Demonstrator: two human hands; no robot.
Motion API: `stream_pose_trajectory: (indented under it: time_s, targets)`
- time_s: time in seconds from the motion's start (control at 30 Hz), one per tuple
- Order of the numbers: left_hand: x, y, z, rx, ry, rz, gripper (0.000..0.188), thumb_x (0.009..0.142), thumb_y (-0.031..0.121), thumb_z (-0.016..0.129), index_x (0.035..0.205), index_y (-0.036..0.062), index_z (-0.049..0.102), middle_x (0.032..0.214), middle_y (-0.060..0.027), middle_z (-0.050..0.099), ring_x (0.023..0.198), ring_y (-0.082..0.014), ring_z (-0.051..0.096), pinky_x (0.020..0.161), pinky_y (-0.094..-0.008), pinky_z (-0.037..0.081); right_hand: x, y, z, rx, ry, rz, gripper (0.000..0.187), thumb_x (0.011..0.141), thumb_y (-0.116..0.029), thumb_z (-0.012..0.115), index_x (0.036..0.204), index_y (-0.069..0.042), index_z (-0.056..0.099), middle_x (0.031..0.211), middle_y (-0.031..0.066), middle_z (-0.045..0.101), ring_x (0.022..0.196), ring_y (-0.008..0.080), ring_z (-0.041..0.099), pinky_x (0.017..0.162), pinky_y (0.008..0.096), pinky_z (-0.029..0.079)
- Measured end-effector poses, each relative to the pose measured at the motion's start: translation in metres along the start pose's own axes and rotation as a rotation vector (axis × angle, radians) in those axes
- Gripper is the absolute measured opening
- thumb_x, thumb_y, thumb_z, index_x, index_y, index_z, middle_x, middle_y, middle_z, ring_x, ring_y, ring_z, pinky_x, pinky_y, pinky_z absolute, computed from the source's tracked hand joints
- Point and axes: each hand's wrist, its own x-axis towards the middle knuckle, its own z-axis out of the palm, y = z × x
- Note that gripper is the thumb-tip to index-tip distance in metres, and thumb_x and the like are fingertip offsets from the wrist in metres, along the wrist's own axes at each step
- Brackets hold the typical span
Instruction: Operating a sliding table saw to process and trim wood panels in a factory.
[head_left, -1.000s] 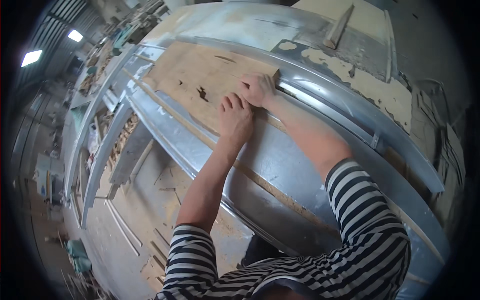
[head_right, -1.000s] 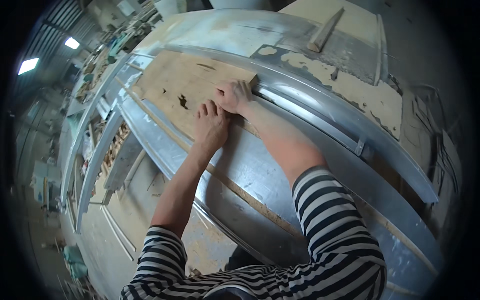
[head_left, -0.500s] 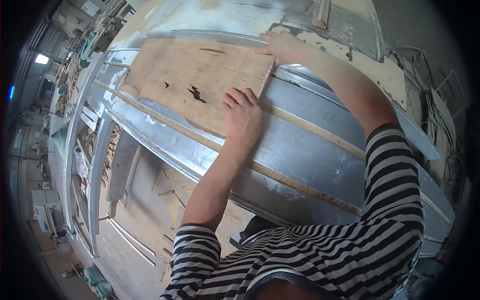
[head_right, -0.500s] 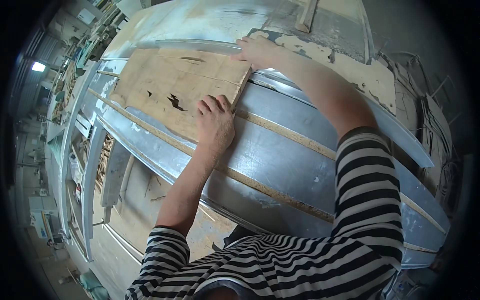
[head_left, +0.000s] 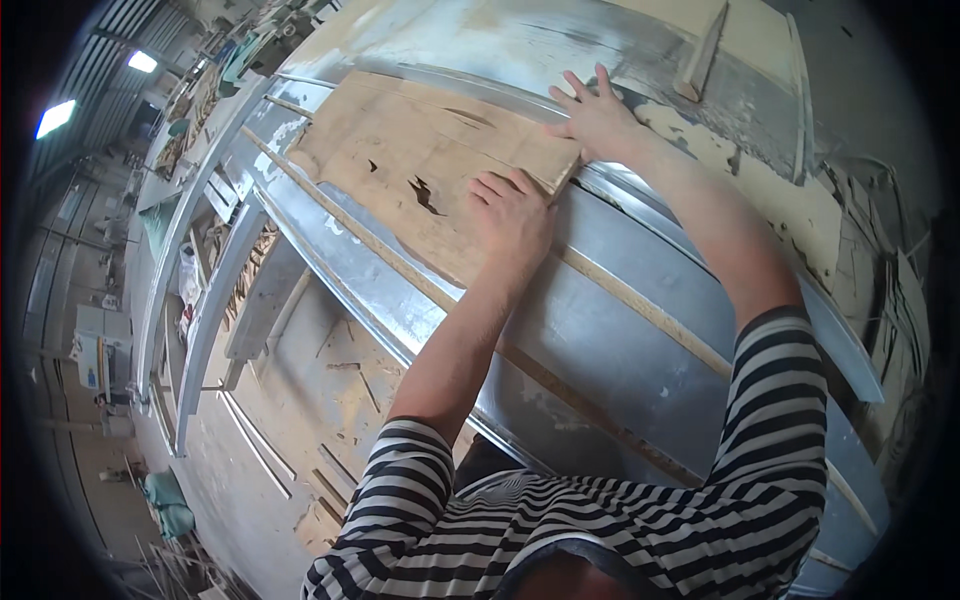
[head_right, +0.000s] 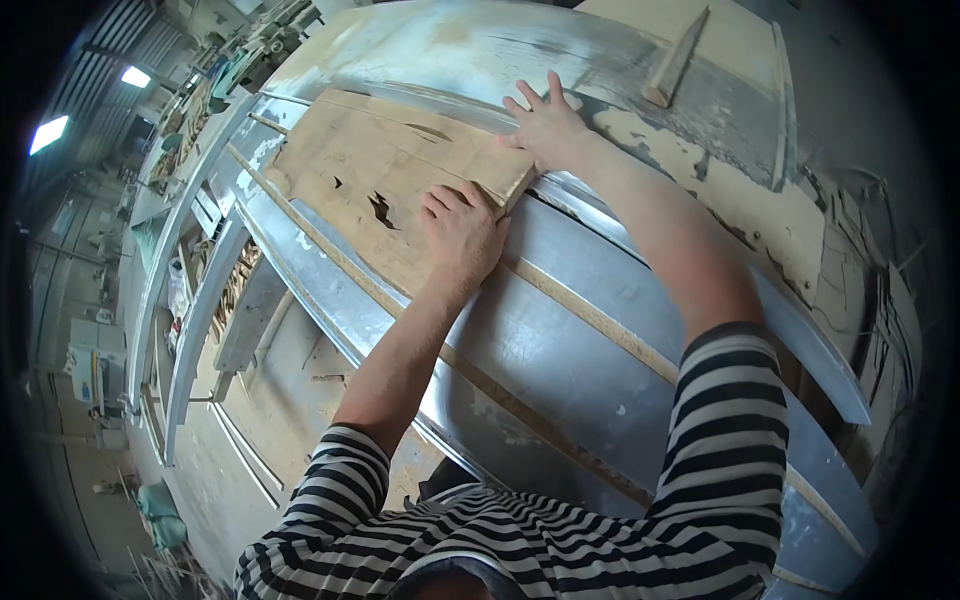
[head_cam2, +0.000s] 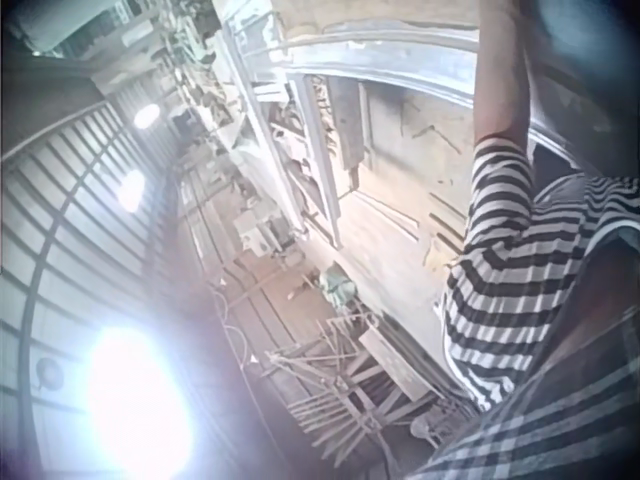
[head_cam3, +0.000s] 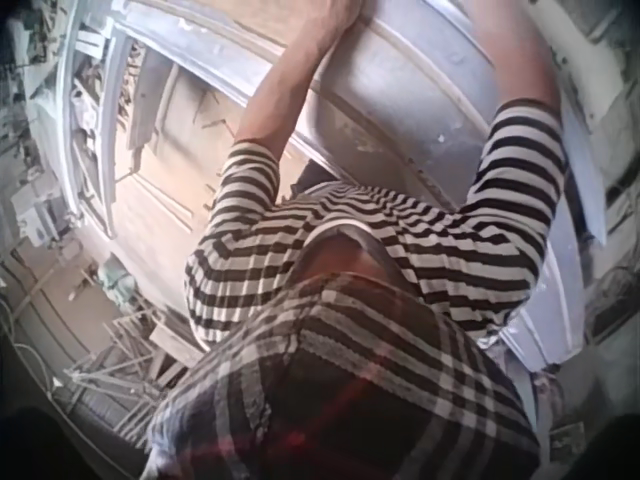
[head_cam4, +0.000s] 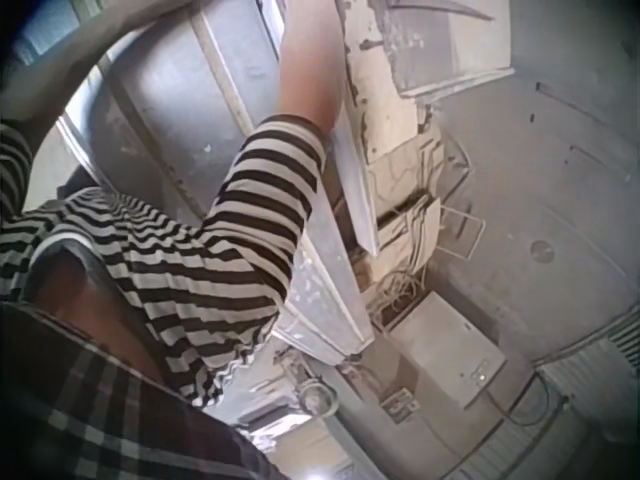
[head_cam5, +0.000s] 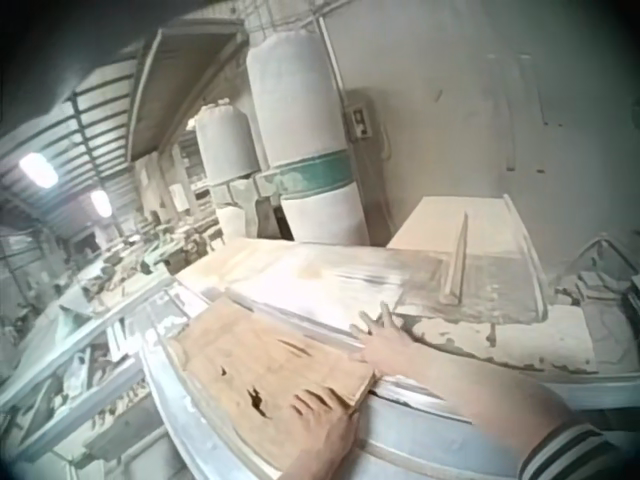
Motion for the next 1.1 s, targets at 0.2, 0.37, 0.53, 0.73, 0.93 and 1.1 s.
stream_pose_trajectory:
  time_s: [0.2, 0.37, 0.53, 0.73, 0.93, 1.1]
  targets:
    - [0.009, -0.009, 0.007, 0.021, 0.032, 0.022, 0.065, 0.072, 0.047, 0.074, 0.109, -0.0029, 0.054, 0.1, -0.0242, 0.054, 0.094, -0.0351, 0.05, 0.08, -0.0439, 0.04, 0.017, 0.002, -0.009, -0.139, -0.031, -0.019, 0.061, 0.067, -0.045, 0.075, 0.125, -0.044, 0.059, 0.156, 0.0133, 0.026, 0.146, 0.0391, 0.011, 0.106, 0.0751, 0.0]
    - [0.016, -0.025, 0.015, -0.05, -0.029, -0.006, 0.063, 0.073, 0.045, 0.074, 0.109, -0.0027, 0.054, 0.101, -0.0239, 0.054, 0.095, -0.035, 0.05, 0.08, -0.0441, 0.04, 0.038, -0.005, -0.008, -0.127, -0.026, -0.023, 0.062, 0.066, -0.044, 0.076, 0.126, -0.044, 0.059, 0.156, 0.013, 0.027, 0.146, 0.0392, 0.012, 0.106, 0.0755, 0.0]
    - [0.025, -0.034, 0.017, 0.0, -0.053, -0.012, 0.063, 0.074, 0.046, 0.073, 0.11, -0.0018, 0.054, 0.104, -0.0241, 0.054, 0.098, -0.0352, 0.05, 0.081, -0.0444, 0.041, 0.051, -0.004, -0.008, -0.111, -0.037, -0.001, 0.063, 0.067, -0.042, 0.076, 0.127, -0.045, 0.058, 0.156, 0.0124, 0.026, 0.146, 0.0394, 0.012, 0.105, 0.0761, 0.0]
    - [0.034, -0.051, 0.024, -0.04, -0.145, -0.056, 0.065, 0.076, 0.048, 0.072, 0.114, -0.0018, 0.053, 0.106, -0.0256, 0.053, 0.102, -0.0366, 0.05, 0.083, -0.0453, 0.041, 0.071, -0.013, -0.005, -0.081, -0.029, 0.032, 0.064, 0.069, -0.041, 0.075, 0.13, -0.046, 0.055, 0.157, 0.0118, 0.023, 0.146, 0.039, 0.011, 0.105, 0.0766, 0.002]
    - [0.042, -0.064, 0.031, -0.016, -0.145, -0.045, 0.064, 0.078, 0.048, 0.071, 0.115, -0.0017, 0.052, 0.109, -0.0273, 0.053, 0.105, -0.0383, 0.05, 0.084, -0.0477, 0.042, 0.085, -0.016, -0.008, -0.074, -0.066, 0.04, 0.063, 0.072, -0.038, 0.073, 0.132, -0.046, 0.053, 0.157, 0.011, 0.024, 0.146, 0.0387, 0.012, 0.105, 0.0768, 0.002]
    - [0.05, -0.075, 0.038, -0.026, -0.172, -0.058, 0.064, 0.079, 0.047, 0.071, 0.115, -0.0017, 0.052, 0.11, -0.0272, 0.053, 0.106, -0.0385, 0.049, 0.084, -0.0486, 0.041, 0.102, -0.018, -0.007, -0.088, -0.066, 0.026, 0.065, 0.072, -0.036, 0.073, 0.133, -0.045, 0.052, 0.156, 0.0103, 0.026, 0.146, 0.0385, 0.013, 0.106, 0.0765, 0.001]
